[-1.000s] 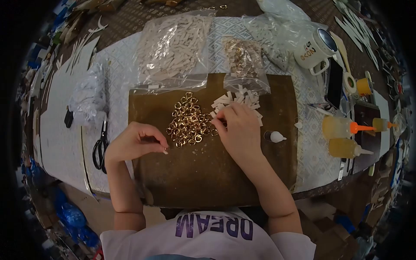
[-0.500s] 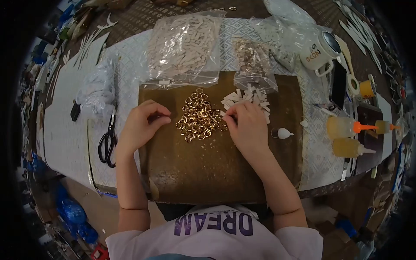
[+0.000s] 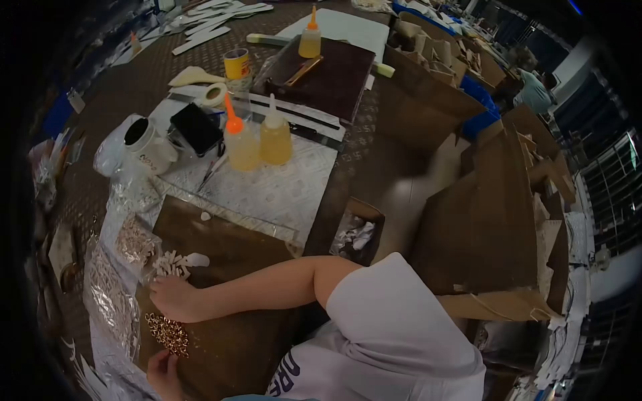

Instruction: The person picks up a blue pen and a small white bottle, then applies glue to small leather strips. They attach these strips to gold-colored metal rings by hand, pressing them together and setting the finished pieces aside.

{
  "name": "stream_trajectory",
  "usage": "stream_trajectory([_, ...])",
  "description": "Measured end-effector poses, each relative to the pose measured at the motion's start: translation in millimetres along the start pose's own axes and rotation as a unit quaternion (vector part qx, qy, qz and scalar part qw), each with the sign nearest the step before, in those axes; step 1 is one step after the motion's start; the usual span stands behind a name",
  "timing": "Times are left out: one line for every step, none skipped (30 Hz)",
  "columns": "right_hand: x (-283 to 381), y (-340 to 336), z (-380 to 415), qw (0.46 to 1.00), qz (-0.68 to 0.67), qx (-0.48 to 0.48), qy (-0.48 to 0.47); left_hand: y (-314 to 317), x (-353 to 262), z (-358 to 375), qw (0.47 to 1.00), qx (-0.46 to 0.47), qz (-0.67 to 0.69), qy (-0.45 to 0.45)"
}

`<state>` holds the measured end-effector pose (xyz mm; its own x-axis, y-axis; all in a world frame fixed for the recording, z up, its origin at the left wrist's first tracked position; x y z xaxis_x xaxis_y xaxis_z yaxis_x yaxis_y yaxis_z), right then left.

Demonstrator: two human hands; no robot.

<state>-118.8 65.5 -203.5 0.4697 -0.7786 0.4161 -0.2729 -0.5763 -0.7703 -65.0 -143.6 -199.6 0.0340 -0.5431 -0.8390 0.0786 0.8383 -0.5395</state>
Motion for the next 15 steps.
stream_trajectory([0.9, 0.8, -1.8, 1.000, 0.016, -0.007, -0.012, 2.4, -5.8, 0.5, 1.000, -0.001, -0.010, 0.001])
stream_trajectory([-1.3, 5.0, 2.5, 0.997, 0.047, 0.044, -0.038, 4.3, -12.0, 1.0, 1.000, -0.001, -0.021, 0.002])
stream_trajectory([-1.4, 0.6, 4.9, 0.996, 0.060, 0.062, -0.025, 5.4, -18.3, 0.9, 0.999, 0.000, -0.035, 0.005])
stream_trajectory([-0.8, -3.0, 6.6, 0.994, 0.074, 0.080, -0.015, 5.6, -24.3, 0.8, 0.999, -0.002, -0.046, 0.009])
stream_trajectory([-1.1, -3.6, 5.9, 0.991, 0.090, 0.098, -0.006, 6.0, -30.2, 1.2, 0.998, -0.001, -0.057, 0.014])
stream_trajectory([-2.3, -1.6, 4.8, 0.991, 0.066, 0.116, -0.003, 6.2, -35.0, 1.0, 0.998, -0.003, -0.067, 0.020])
stream_trajectory([-1.1, -0.5, 3.7, 0.990, 0.067, 0.126, -0.002, 7.6, -40.5, 1.3, 0.997, -0.005, -0.074, 0.026])
stream_trajectory([-1.1, -0.5, 3.8, 0.988, 0.069, 0.136, 0.001, 8.4, -44.4, 1.5, 0.996, -0.005, -0.081, 0.032])
stream_trajectory([-3.0, -3.1, 2.8, 0.986, 0.072, 0.148, 0.006, 9.5, -48.7, 1.1, 0.995, -0.006, -0.086, 0.039])
stream_trajectory([-3.5, -3.9, 2.7, 0.986, 0.055, 0.154, 0.004, 9.7, -51.2, 1.3, 0.995, -0.006, -0.094, 0.042])
stream_trajectory([-3.9, -1.7, 3.2, 0.986, 0.056, 0.160, 0.004, 9.9, -54.2, 2.0, 0.994, -0.005, -0.102, 0.046])
stream_trajectory([-5.7, 1.3, 3.2, 0.985, 0.056, 0.165, 0.005, 11.7, -56.8, 2.2, 0.993, -0.003, -0.108, 0.050])
stream_trajectory([-5.8, 4.4, 3.0, 0.984, 0.054, 0.168, 0.007, 12.2, -59.2, 2.7, 0.992, -0.001, -0.115, 0.054])
stream_trajectory([-5.7, 4.4, 3.4, 0.986, 0.049, 0.159, 0.011, 12.6, -61.2, 3.4, 0.991, -0.001, -0.119, 0.057])
stream_trajectory([-4.6, 1.9, 3.5, 0.986, 0.043, 0.160, 0.013, 12.2, -62.7, 4.1, 0.991, -0.001, -0.121, 0.060])
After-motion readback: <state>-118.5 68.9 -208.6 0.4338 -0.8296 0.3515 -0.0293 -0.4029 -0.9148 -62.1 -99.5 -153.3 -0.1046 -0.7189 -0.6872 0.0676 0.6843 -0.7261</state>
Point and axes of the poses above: each hand's wrist, its own z-axis away from the middle knuckle, its own y-axis out of the palm, x = y × z, the point moved 4 cm from there along -z, towards the middle knuckle, and after that the axes turned 5 degrees about z, right-handed, at the moved point
